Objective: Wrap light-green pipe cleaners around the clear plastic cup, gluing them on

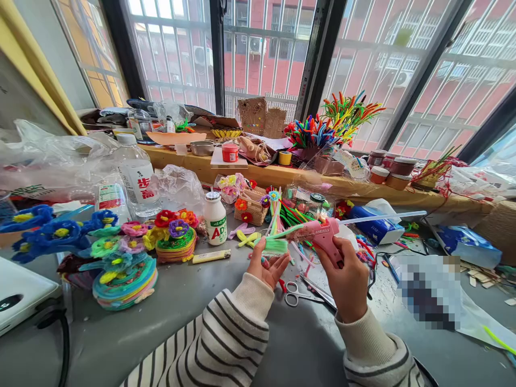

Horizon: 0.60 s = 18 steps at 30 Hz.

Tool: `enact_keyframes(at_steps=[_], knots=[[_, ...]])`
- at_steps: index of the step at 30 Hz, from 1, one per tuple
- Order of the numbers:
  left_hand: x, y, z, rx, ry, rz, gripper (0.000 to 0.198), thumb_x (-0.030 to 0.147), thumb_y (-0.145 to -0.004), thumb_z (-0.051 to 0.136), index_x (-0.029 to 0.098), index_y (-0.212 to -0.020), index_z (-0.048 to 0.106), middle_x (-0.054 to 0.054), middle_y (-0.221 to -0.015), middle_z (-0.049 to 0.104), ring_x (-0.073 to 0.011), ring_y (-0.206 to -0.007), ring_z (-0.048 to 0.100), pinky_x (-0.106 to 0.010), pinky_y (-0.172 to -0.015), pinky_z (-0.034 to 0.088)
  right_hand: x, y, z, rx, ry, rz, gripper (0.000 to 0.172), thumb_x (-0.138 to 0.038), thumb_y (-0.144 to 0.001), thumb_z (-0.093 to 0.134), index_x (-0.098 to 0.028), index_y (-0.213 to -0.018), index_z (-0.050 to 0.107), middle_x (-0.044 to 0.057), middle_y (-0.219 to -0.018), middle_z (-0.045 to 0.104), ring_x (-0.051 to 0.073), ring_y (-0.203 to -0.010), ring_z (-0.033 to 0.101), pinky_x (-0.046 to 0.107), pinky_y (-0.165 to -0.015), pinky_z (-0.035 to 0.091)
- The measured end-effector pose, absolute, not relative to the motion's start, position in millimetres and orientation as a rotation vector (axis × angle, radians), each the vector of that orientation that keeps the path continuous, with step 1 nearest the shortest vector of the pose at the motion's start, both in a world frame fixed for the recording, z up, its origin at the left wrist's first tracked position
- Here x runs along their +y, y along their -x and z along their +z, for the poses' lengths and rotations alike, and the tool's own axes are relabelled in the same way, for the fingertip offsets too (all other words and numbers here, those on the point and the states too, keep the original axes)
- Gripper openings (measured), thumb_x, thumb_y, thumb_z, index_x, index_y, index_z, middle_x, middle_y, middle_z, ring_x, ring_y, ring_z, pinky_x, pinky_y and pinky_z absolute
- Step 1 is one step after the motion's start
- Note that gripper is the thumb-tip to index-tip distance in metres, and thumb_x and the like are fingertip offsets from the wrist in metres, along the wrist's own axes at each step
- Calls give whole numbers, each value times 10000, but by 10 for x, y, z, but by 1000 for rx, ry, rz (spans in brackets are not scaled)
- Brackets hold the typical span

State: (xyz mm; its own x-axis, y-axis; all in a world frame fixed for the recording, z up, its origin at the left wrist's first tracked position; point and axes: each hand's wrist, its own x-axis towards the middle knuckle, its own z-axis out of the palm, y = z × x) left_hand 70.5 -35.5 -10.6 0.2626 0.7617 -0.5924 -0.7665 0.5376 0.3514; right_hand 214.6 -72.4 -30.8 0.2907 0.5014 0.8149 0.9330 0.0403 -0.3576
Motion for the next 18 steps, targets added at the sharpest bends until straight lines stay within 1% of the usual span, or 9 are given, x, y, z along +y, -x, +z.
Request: enact_keyframes(at_steps=[3, 9, 14, 18], knots=[[-355, -712, -109, 809, 14, 1047, 249, 310, -794, 485, 68, -747, 523, -93, -586, 575, -148, -470, 614, -194, -409, 529, -733, -2154, -310, -1336, 1611, -553, 374, -501, -753, 480, -150, -848, 565, 42, -664, 639, 129, -477, 546, 212, -465, 402], [-370, -719, -95, 815, 27, 1051, 232, 311, -780, 505, 86, -720, 514, -90, -598, 569, -154, -483, 619, -195, -410, 525, -738, -2154, -313, -1334, 1613, -557, 387, -505, -750, 477, -140, -844, 565, 67, -718, 649, 139, -516, 571, 218, -483, 415], [-375, -713, -91, 806, 18, 1037, 234, 311, -788, 494, 79, -756, 510, -67, -586, 552, -157, -503, 627, -200, -429, 532, -726, -2150, -338, -1294, 1687, -484, 437, -515, -723, 491, -117, -890, 556, 63, -672, 634, 146, -471, 559, 238, -460, 418], [-371, -708, -110, 795, -9, 1025, 235, 304, -788, 496, 70, -795, 515, -64, -591, 567, -155, -507, 629, -205, -430, 531, -716, -2157, -361, -1292, 1745, -415, 497, -525, -682, 526, -105, -946, 551, 75, -697, 641, 165, -479, 566, 269, -483, 435]])
